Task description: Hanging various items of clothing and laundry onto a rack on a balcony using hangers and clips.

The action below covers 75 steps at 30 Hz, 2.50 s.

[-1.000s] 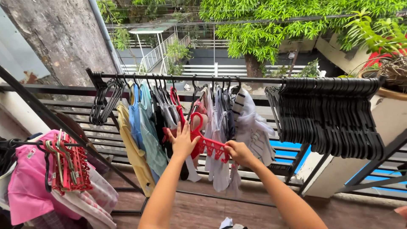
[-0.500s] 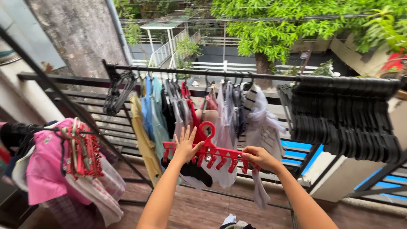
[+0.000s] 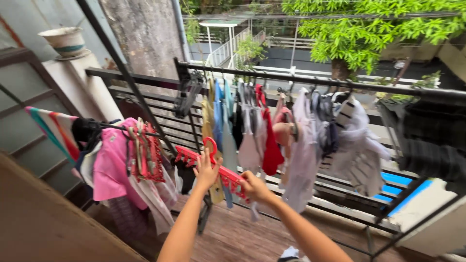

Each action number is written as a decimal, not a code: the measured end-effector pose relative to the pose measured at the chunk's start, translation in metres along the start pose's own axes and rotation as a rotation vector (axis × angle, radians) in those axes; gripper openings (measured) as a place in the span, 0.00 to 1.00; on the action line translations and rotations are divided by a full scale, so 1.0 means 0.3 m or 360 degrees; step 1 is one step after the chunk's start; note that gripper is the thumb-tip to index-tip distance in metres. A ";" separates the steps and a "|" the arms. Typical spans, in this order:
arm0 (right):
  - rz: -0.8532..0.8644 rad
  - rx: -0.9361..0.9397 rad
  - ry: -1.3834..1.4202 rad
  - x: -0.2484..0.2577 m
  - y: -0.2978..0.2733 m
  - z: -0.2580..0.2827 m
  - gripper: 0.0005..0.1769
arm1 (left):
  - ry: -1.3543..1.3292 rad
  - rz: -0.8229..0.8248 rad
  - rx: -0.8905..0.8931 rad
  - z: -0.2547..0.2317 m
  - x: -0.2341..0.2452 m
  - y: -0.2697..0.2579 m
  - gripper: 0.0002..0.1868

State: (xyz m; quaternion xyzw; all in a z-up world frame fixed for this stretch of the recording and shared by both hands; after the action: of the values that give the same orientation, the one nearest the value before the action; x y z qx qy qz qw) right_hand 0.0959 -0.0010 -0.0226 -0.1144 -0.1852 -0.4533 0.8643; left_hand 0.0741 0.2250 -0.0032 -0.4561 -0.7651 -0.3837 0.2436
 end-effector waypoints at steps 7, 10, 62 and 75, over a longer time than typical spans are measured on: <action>-0.0315 -0.0008 0.0049 -0.353 0.064 0.201 0.13 | -0.0521 -0.0668 -0.0541 0.244 0.005 0.104 0.57; -0.0402 0.0092 0.0154 -0.420 0.103 0.225 0.13 | -0.0681 -0.0259 0.0125 0.268 -0.003 0.127 0.51; -0.1219 0.0450 -0.0528 -0.075 0.429 0.433 0.62 | -0.0209 -0.0879 -0.0142 -0.042 0.112 0.242 0.61; -0.1689 -0.0519 -0.0406 0.190 -0.214 -0.092 0.71 | -0.0473 -0.0359 -0.0217 -0.487 -0.236 -0.222 0.68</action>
State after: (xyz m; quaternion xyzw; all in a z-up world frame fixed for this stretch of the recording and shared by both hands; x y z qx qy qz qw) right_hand 0.0786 -0.0895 -0.0216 -0.1915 -0.2477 -0.8308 0.4602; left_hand 0.0513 0.0513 0.0070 -0.4345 -0.8111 -0.3881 0.0520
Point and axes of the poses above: each hand's wrist, its own y-axis towards the middle knuckle, its own x-axis out of the back of the hand, z = x × y, the point moved 7 cm from there along y, towards the middle knuckle, and after that the axes turned 14 degrees about -x, right-handed, at the moved point
